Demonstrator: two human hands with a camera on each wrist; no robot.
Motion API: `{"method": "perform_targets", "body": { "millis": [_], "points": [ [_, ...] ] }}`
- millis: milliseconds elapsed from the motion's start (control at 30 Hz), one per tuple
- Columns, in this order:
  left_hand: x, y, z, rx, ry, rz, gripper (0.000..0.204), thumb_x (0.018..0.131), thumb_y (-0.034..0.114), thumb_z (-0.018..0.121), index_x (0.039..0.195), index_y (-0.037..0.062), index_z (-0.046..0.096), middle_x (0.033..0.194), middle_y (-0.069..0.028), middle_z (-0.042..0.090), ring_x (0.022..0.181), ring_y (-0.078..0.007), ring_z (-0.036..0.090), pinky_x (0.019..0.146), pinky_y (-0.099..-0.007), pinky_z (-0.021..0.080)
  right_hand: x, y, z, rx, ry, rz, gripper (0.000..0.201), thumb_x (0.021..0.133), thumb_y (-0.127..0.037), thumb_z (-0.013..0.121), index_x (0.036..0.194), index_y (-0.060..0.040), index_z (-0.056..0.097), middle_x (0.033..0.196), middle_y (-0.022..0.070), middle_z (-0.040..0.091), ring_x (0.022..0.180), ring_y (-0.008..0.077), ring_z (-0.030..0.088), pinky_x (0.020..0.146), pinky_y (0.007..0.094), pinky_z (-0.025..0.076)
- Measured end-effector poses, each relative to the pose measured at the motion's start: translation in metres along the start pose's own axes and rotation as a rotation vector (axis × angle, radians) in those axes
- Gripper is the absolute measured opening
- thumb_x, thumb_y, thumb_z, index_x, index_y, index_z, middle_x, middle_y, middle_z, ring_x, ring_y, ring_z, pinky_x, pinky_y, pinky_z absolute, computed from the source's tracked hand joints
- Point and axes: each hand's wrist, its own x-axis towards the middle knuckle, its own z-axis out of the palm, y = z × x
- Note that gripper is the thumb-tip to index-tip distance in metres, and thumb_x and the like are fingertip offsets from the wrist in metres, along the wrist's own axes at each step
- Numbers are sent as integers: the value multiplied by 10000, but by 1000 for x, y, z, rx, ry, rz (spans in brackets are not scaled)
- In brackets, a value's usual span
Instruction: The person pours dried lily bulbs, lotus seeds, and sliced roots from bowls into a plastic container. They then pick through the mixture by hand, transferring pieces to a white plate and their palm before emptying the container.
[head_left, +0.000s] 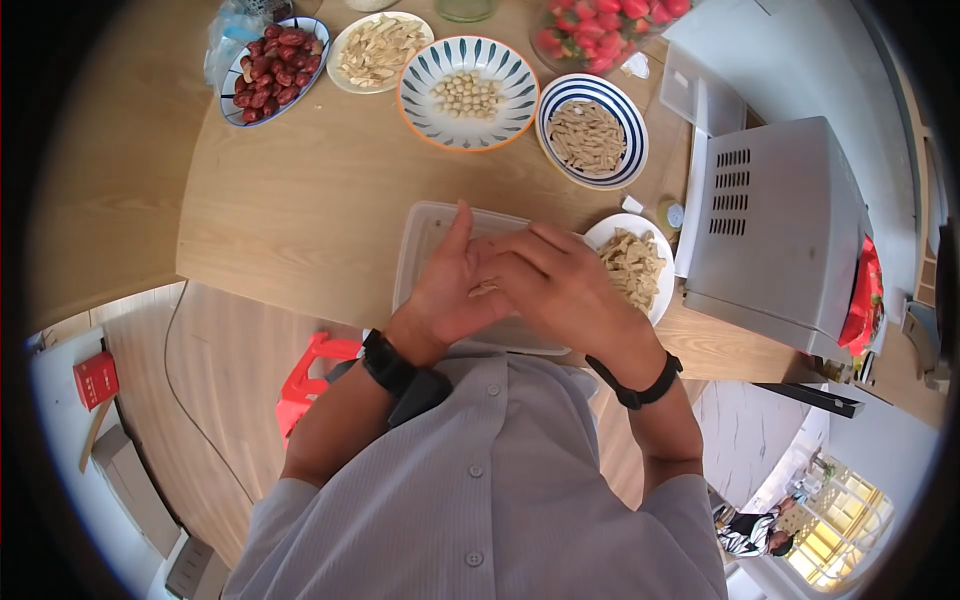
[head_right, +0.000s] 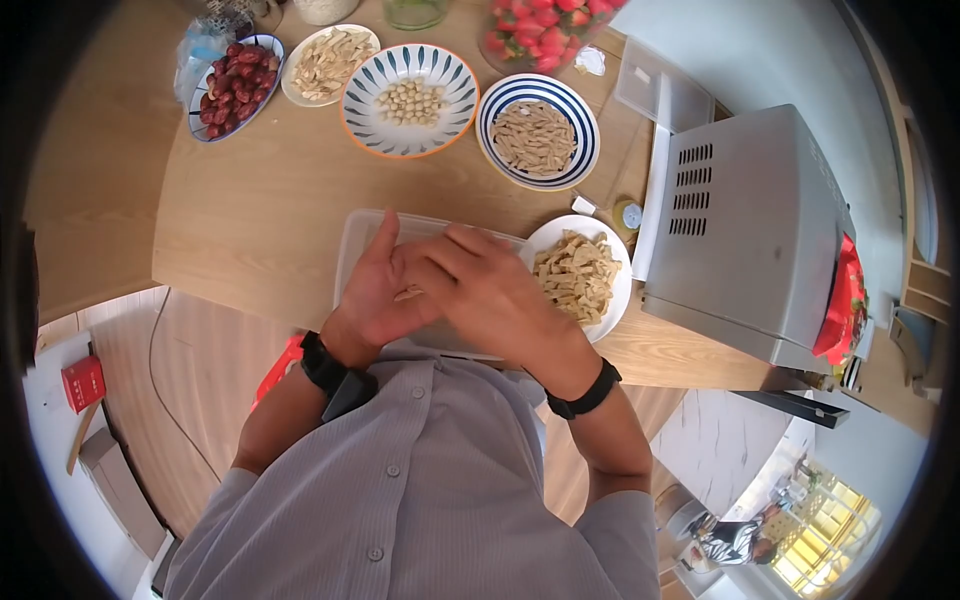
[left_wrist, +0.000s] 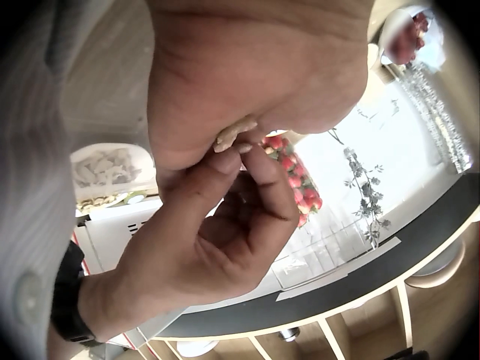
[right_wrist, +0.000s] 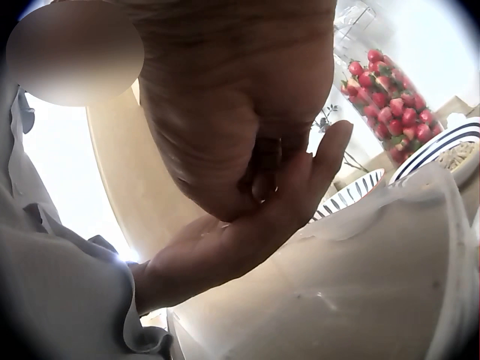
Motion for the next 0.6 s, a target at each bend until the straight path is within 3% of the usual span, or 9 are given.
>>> {"method": "perform_targets", "body": {
  "millis": [100, 200, 267, 400, 500, 600],
  "points": [
    [3, 0, -11, -46, -154, -10, 983, 1055, 759, 228, 1511, -75, 476, 1480, -203, 581, 1409, -309, 541, 1211, -480, 394, 1, -1, -4, 77, 61, 3, 306, 733, -111, 709, 1033, -54, 688, 1054, 60, 663, 982, 230, 626, 834, 388, 562],
    [8, -7, 26, 128, 53, 70, 1020, 1040, 781, 214, 1528, -81, 454, 1527, -236, 538, 1462, -345, 488, 1251, -486, 347, 3, -17, -7, 41, 70, -44, 288, 721, -102, 704, 1001, -39, 690, 1051, 94, 671, 987, 251, 630, 843, 392, 561],
    [8, -9, 26, 160, 18, 98, 1042, 1032, 792, 199, 1531, -89, 446, 1546, -250, 517, 1484, -364, 459, 1268, -483, 324, -1, -25, 2, -12, -26, -51, 273, 719, -100, 698, 981, -26, 693, 1056, 106, 680, 994, 262, 634, 850, 402, 558],
    [7, -7, 20, 198, -29, 88, 1008, 1062, 740, 138, 1565, -99, 379, 1618, -293, 410, 1551, -415, 344, 1293, -474, 269, 2, -27, 6, -167, -36, -33, 246, 725, -112, 686, 957, -29, 691, 1079, 95, 679, 1005, 258, 636, 868, 394, 550],
    [8, -8, 22, 168, -21, 77, 1013, 1057, 748, 143, 1565, -96, 379, 1621, -285, 410, 1552, -414, 343, 1294, -472, 269, 5, -28, 3, -203, -29, -40, 254, 728, -99, 687, 977, -48, 688, 1098, 78, 673, 1013, 248, 640, 887, 383, 546],
    [7, -9, 26, 125, 29, 73, 1050, 1038, 781, 158, 1523, -106, 440, 1557, -256, 500, 1496, -379, 439, 1279, -476, 313, 6, -26, 5, -216, -19, -66, 254, 725, -95, 688, 974, -44, 687, 1102, 84, 674, 1013, 254, 644, 890, 390, 551]
  ]
}}
